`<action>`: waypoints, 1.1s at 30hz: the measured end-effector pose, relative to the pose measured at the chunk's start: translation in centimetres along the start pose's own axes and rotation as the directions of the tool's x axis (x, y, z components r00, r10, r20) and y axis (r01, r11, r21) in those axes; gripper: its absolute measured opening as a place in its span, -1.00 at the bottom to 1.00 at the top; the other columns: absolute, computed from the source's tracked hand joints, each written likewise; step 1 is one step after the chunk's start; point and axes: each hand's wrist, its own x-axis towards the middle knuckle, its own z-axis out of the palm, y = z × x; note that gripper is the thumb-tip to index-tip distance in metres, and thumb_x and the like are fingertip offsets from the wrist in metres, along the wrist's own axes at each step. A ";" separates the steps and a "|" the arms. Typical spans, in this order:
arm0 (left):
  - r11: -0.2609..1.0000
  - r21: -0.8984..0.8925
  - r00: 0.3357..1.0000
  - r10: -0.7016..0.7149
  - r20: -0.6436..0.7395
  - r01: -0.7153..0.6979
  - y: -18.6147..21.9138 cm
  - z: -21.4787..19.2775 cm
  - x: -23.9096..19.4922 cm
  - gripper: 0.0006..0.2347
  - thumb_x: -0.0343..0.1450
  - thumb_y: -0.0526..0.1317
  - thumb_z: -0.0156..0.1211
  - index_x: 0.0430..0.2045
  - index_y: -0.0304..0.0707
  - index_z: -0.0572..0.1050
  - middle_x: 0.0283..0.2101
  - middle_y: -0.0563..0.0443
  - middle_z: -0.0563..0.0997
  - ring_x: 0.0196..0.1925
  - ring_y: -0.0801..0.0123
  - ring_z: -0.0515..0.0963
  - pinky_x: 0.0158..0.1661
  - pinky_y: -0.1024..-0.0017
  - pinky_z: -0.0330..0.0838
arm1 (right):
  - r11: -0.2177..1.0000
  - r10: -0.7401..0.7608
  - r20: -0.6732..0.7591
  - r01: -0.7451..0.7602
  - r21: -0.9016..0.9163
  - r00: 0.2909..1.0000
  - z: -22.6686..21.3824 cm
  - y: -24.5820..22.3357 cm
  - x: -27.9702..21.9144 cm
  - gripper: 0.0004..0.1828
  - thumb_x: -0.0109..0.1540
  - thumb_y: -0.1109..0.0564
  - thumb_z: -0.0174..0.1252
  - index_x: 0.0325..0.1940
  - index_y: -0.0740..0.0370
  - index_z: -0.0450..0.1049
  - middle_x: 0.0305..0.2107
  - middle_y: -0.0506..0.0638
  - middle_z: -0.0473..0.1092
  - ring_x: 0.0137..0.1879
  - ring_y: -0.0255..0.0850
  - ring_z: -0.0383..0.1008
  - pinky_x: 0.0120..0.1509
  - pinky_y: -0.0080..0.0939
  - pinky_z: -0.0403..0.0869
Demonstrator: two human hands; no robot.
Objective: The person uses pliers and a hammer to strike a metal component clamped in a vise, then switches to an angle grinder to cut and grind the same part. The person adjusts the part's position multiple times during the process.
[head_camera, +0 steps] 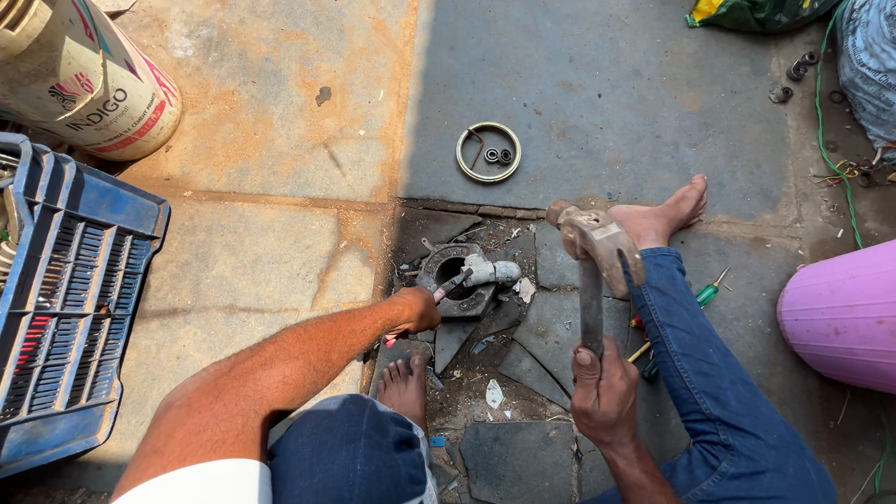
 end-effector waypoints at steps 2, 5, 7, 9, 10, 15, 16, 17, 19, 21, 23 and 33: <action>0.998 0.057 0.999 0.025 -0.021 -0.024 0.1 -0.3 0.5 -0.61 0.29 0.01 0.37 -0.28 -0.43 0.66 -0.20 -0.33 0.70 -0.11 0.09 0.73 -0.09 0.24 0.61 | 1.000 0.002 -0.033 -0.001 0.019 0.999 0.7 0.6 -0.1 -0.57 0.45 -0.14 -0.17 -0.29 0.22 0.33 -0.73 -0.10 0.23 -0.65 -0.38 0.26 -0.58 -0.22 0.24; 0.987 0.151 0.998 -0.062 0.025 0.058 1.0 0.3 0.5 -0.64 0.31 -0.01 0.33 -0.26 -0.37 0.66 -0.19 -0.30 0.69 -0.08 0.07 0.71 -0.05 0.22 0.61 | 0.905 0.422 0.156 -0.405 -0.132 0.893 3.8 2.3 -1.1 -0.62 0.37 -0.13 -0.19 -0.20 0.21 0.33 -0.78 0.04 0.25 -0.72 -0.21 0.30 -0.67 -0.05 0.32; 0.984 0.165 0.998 -0.064 0.014 0.061 2.0 -0.8 0.2 -0.64 0.31 -0.04 0.32 -0.22 -0.39 0.63 -0.15 -0.31 0.66 -0.04 0.03 0.69 -0.02 0.21 0.58 | 0.842 0.518 0.249 -0.437 -0.315 0.818 5.3 3.1 -1.0 -0.57 0.41 -0.16 -0.13 -0.25 0.26 0.34 -0.75 0.07 0.30 -0.65 -0.16 0.38 -0.52 0.00 0.32; 0.990 0.136 0.998 0.025 -0.049 -0.018 2.3 -3.9 0.2 -0.61 0.31 -0.08 0.35 -0.14 -0.47 0.57 -0.09 -0.35 0.61 0.02 -0.02 0.64 0.02 0.20 0.53 | 0.854 0.494 0.248 -0.410 -0.321 0.834 6.3 3.3 0.9 -0.55 0.41 -0.16 -0.09 -0.25 0.28 0.35 -0.73 0.11 0.32 -0.62 -0.12 0.41 -0.45 0.04 0.31; 0.992 0.123 1.000 -0.003 -0.010 0.004 2.6 -3.2 -0.4 -0.64 0.32 -0.11 0.27 -0.17 -0.50 0.59 -0.12 -0.35 0.65 -0.03 -0.02 0.70 -0.03 0.17 0.59 | 0.882 0.453 0.227 -0.394 -0.260 0.862 5.5 3.1 -0.1 -0.57 0.40 -0.15 -0.08 -0.24 0.29 0.35 -0.73 0.14 0.32 -0.63 -0.10 0.40 -0.46 0.06 0.30; 0.992 0.118 0.999 -0.039 0.001 0.039 3.1 -4.4 -1.4 -0.67 0.34 -0.15 0.20 -0.14 -0.47 0.60 -0.10 -0.33 0.68 -0.01 0.02 0.71 -0.01 0.18 0.59 | 0.981 0.192 -0.009 -0.192 0.026 0.981 0.8 2.6 -0.6 -0.55 0.41 -0.15 -0.14 -0.26 0.28 0.36 -0.74 0.08 0.30 -0.66 -0.15 0.35 -0.54 0.00 0.28; 0.990 0.141 1.000 -0.024 0.004 0.023 3.2 -4.1 -1.7 -0.67 0.34 -0.14 0.20 -0.15 -0.46 0.60 -0.10 -0.32 0.68 -0.02 0.02 0.71 -0.01 0.18 0.59 | 0.986 0.148 -0.073 -0.142 0.082 0.986 0.4 3.0 -0.7 -0.53 0.41 -0.17 -0.17 -0.26 0.28 0.33 -0.73 0.06 0.28 -0.66 -0.16 0.33 -0.56 -0.04 0.28; 0.987 0.162 1.000 -0.008 0.008 0.007 3.4 -4.0 -1.9 -0.67 0.34 -0.13 0.20 -0.16 -0.46 0.61 -0.11 -0.32 0.68 -0.02 0.02 0.71 -0.02 0.18 0.59 | 0.987 0.108 -0.140 -0.089 0.134 0.984 0.4 3.5 -1.0 -0.52 0.41 -0.19 -0.19 -0.25 0.29 0.31 -0.72 0.05 0.27 -0.67 -0.17 0.30 -0.57 -0.07 0.28; 0.990 0.141 0.999 -0.017 0.030 0.013 3.4 -4.4 -2.4 -0.68 0.36 -0.15 0.17 -0.17 -0.49 0.60 -0.14 -0.34 0.70 -0.06 0.01 0.75 -0.05 0.17 0.63 | 0.983 0.176 -0.097 -0.170 0.069 0.980 2.5 4.7 -1.2 -0.53 0.40 -0.17 -0.18 -0.25 0.32 0.31 -0.73 0.10 0.25 -0.68 -0.12 0.27 -0.58 -0.05 0.26; 0.998 0.031 0.994 -0.060 0.093 0.057 3.3 -4.2 -3.4 -0.69 0.38 -0.19 0.11 -0.18 -0.56 0.58 -0.18 -0.38 0.73 -0.14 -0.01 0.83 -0.13 0.16 0.72 | 0.943 0.317 0.094 -0.303 -0.140 0.944 4.8 5.1 -1.8 -0.53 0.41 -0.16 -0.12 -0.25 0.33 0.34 -0.73 0.13 0.28 -0.65 -0.11 0.28 -0.52 -0.04 0.26; 0.992 0.129 0.999 -0.006 0.046 0.000 4.0 -4.7 -3.8 -0.72 0.34 -0.24 0.16 -0.17 -0.47 0.61 -0.13 -0.35 0.69 -0.04 0.01 0.73 -0.05 0.18 0.63 | 0.896 0.412 0.189 -0.359 -0.262 0.891 5.4 5.0 -1.5 -0.56 0.42 -0.15 -0.05 -0.21 0.32 0.38 -0.73 0.15 0.34 -0.61 -0.13 0.35 -0.47 -0.07 0.28; 0.971 0.240 1.000 -0.025 0.010 0.022 3.8 -5.0 -2.7 -0.68 0.23 -0.37 0.22 -0.12 -0.37 0.63 -0.09 -0.30 0.68 -0.01 0.00 0.70 -0.07 0.16 0.61 | 0.989 0.047 -0.239 -0.012 0.146 0.970 0.0 0.5 -0.4 -0.62 0.46 -0.09 -0.10 -0.19 0.30 0.29 -0.67 -0.01 0.23 -0.60 -0.23 0.25 -0.52 -0.17 0.25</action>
